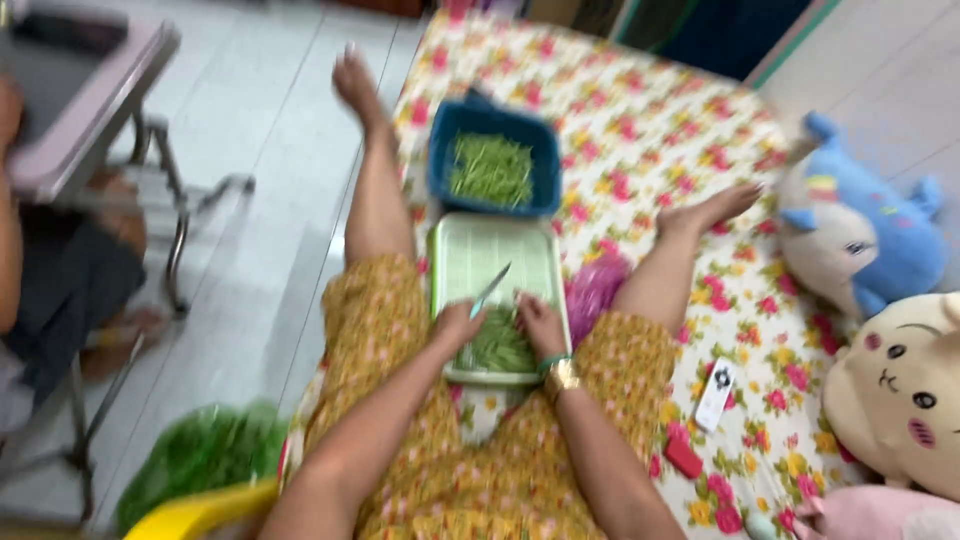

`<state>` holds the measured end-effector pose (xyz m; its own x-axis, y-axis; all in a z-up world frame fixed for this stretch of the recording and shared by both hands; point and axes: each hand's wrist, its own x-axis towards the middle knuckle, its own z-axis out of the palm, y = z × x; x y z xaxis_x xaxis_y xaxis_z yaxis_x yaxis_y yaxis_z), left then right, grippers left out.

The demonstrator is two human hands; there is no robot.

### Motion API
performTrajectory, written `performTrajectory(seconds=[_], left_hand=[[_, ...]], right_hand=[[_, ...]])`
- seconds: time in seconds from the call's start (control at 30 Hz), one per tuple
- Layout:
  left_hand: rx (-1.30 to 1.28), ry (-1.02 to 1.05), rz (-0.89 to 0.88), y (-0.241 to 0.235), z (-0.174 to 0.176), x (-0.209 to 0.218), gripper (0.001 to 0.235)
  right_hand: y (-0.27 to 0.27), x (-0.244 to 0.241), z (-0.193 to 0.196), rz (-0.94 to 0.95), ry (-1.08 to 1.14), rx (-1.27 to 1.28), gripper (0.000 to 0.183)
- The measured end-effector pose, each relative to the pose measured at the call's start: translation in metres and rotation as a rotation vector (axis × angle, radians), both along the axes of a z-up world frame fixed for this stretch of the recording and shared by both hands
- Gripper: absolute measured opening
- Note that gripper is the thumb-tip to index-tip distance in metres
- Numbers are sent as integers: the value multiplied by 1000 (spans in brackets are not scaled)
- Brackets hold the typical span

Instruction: The person lies on a bed and uses a knife to trim the ends of green beans. They hold the beans in one hand and cut them over a green colander, placing the trimmed pieces into a blue container.

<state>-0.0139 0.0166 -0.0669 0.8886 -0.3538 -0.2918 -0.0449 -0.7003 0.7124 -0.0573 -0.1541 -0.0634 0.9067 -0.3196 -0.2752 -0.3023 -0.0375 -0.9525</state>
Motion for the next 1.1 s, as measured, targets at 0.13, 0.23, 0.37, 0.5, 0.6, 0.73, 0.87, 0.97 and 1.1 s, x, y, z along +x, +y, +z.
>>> performTrajectory(seconds=[0.13, 0.23, 0.37, 0.5, 0.6, 0.73, 0.87, 0.97, 1.1], left_hand=[[-17, -123, -19, -13, -4, 32, 43], [27, -93, -33, -14, -6, 35, 41], [-30, -69, 0, -11, 5, 38, 42], [17, 40, 35, -7, 26, 21, 37], [10, 28, 25, -3, 23, 10, 41], [82, -30, 118, -28, 32, 29, 42], [-1, 288, 274, -30, 174, -20, 68], [470, -145, -260, -43, 53, 24, 65], [509, -614, -258, -51, -86, 51, 18]], right_hand=[[-15, 29, 6, -4, -128, -155, 43], [-29, 43, -39, -36, -177, -38, 22], [-13, 31, -2, -39, -134, 9, 24], [-9, 23, 0, -65, -150, 26, 12], [6, 15, 10, -79, -171, 29, 10], [1, 31, 37, -22, -38, -653, 23], [4, 15, 39, -13, -365, -948, 19], [-10, 14, 29, 2, -372, -1196, 10], [7, 0, 72, -21, -199, -1137, 28]])
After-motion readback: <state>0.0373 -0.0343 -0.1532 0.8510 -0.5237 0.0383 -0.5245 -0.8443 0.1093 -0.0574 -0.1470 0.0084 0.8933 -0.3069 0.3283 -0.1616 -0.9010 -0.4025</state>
